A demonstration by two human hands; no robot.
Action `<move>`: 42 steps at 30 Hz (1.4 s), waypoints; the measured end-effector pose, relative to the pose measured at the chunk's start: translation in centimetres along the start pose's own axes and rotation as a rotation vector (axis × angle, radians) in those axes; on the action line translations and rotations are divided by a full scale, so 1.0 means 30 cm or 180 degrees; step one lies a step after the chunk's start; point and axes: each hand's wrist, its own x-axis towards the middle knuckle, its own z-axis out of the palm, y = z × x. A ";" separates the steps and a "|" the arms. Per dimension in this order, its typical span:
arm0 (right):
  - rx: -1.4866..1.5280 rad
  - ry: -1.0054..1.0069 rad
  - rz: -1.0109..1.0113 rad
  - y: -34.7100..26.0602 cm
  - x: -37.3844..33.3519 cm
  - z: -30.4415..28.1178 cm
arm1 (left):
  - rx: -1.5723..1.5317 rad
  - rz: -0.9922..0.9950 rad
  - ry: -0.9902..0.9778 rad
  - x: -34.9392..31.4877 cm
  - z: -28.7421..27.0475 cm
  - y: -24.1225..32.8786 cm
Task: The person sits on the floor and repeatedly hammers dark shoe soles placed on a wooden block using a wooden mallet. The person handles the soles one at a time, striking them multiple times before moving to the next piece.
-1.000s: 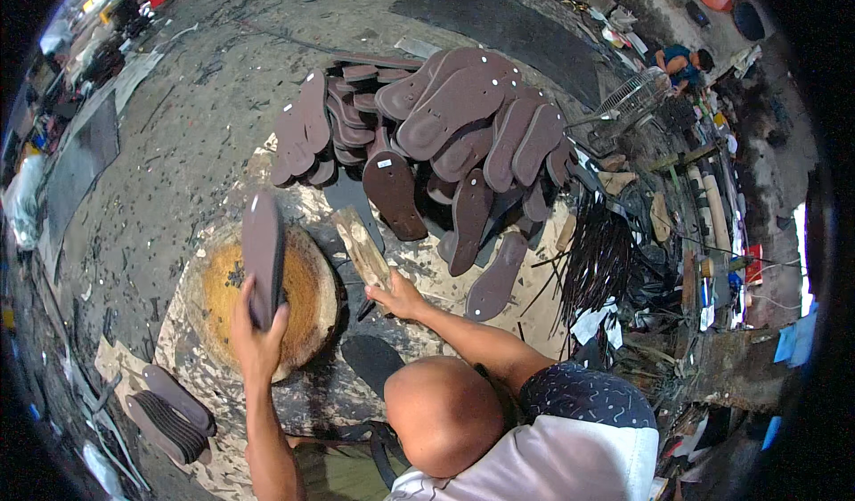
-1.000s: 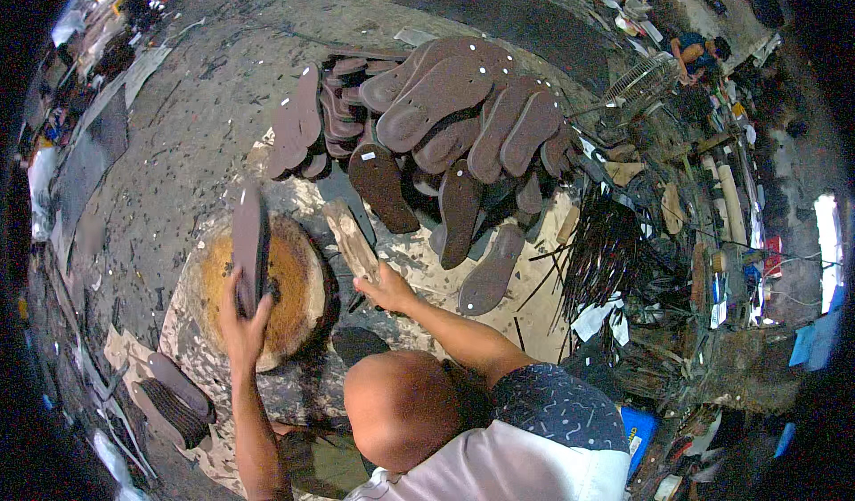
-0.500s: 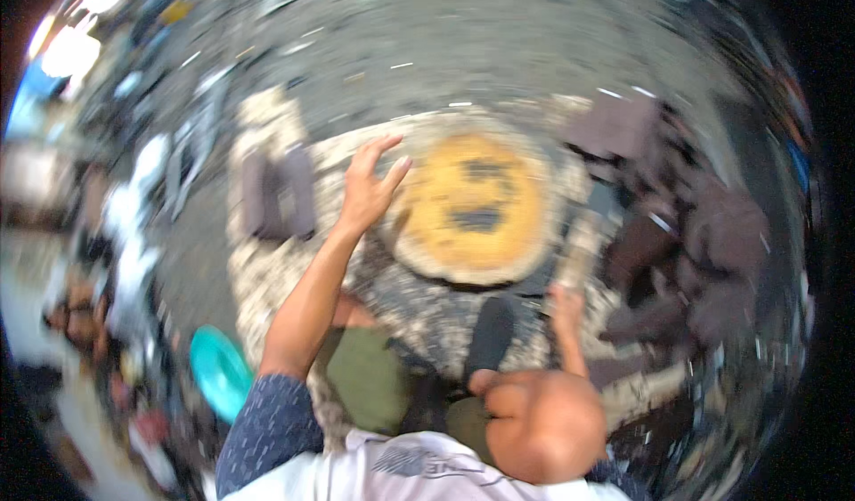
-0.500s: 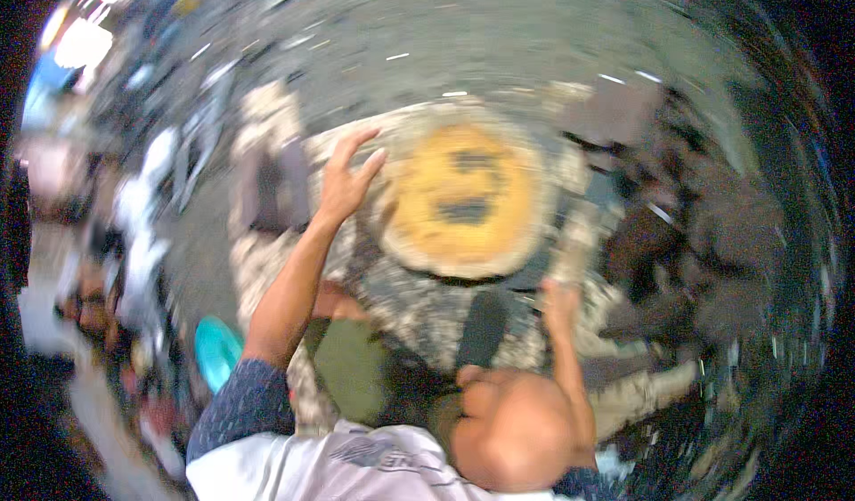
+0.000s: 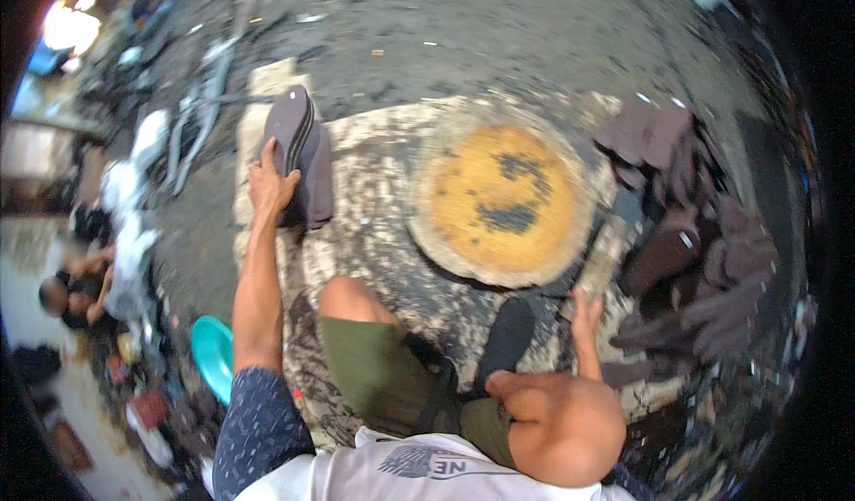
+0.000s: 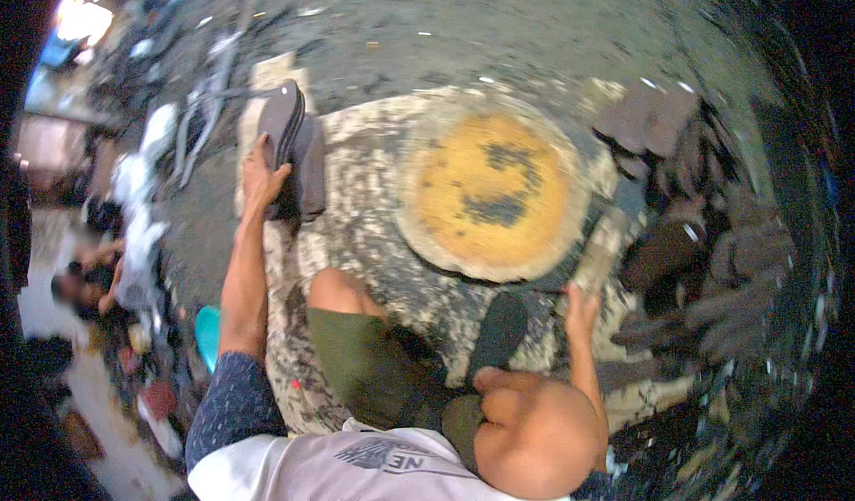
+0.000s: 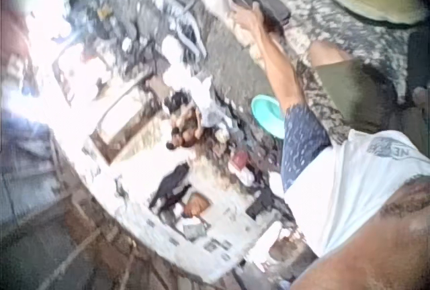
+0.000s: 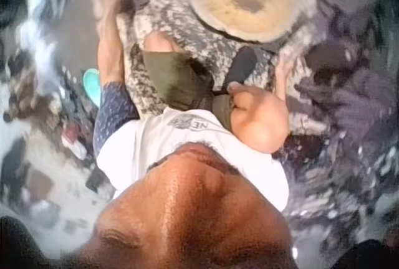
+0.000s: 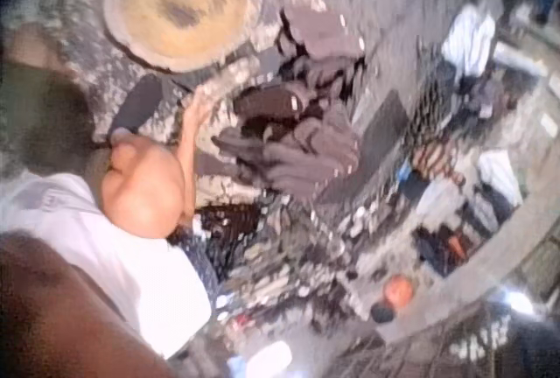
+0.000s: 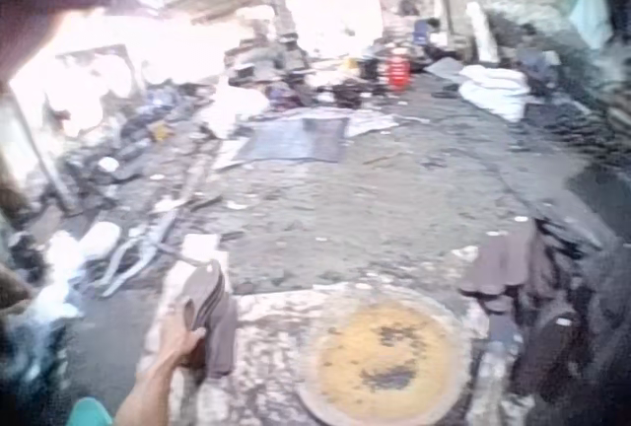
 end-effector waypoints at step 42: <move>0.0237 -0.0715 -0.0688 -0.418 -0.097 0.081 | -0.1248 0.3031 -0.0809 -0.869 0.106 0.841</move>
